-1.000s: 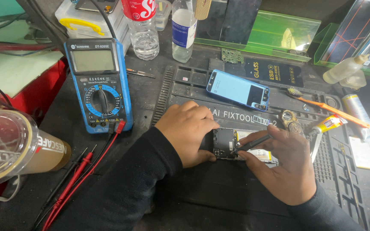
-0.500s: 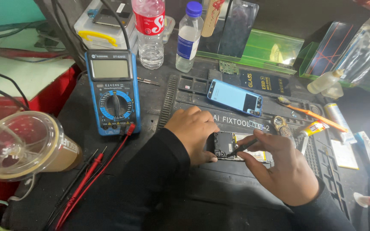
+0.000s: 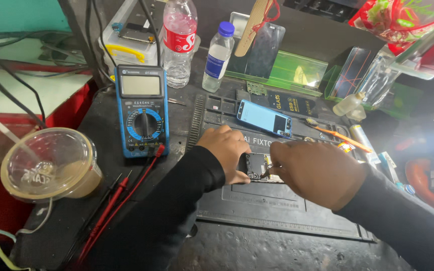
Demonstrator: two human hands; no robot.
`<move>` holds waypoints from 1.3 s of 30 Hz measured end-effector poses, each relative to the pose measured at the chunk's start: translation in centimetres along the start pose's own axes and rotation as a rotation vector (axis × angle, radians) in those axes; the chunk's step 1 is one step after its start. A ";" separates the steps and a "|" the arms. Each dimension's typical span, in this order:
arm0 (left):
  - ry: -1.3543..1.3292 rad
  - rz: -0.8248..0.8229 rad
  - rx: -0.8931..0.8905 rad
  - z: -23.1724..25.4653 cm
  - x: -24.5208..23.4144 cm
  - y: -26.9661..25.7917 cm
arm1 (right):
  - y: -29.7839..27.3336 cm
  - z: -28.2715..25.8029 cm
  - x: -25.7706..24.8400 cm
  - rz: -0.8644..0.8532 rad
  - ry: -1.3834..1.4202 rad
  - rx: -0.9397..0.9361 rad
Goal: The person uses a screwdriver to remove screws from a disassembled smartphone chassis. They then pick up a blue smartphone case and attach it to the device, pressing the edges to secure it in place.
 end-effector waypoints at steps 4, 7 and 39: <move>-0.017 -0.038 -0.020 0.2 -1.2 -0.4 | 0.6 0.0 0.1 -0.003 -0.325 0.039; -0.092 -0.090 -0.024 0.7 -2.4 -1.1 | 0.0 -0.7 -0.8 0.055 -0.111 0.026; 0.021 0.245 0.056 2.8 -1.8 -1.5 | -2.9 -0.1 -1.9 0.256 -0.018 0.051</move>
Point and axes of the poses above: each hand's wrist, its own y-axis towards the middle knuckle, its own x-axis out of the palm, z = x × y, the point moved 7 cm from there along y, towards the middle knuckle, and after that the axes turned 4 degrees about y, right-handed, at the moved point
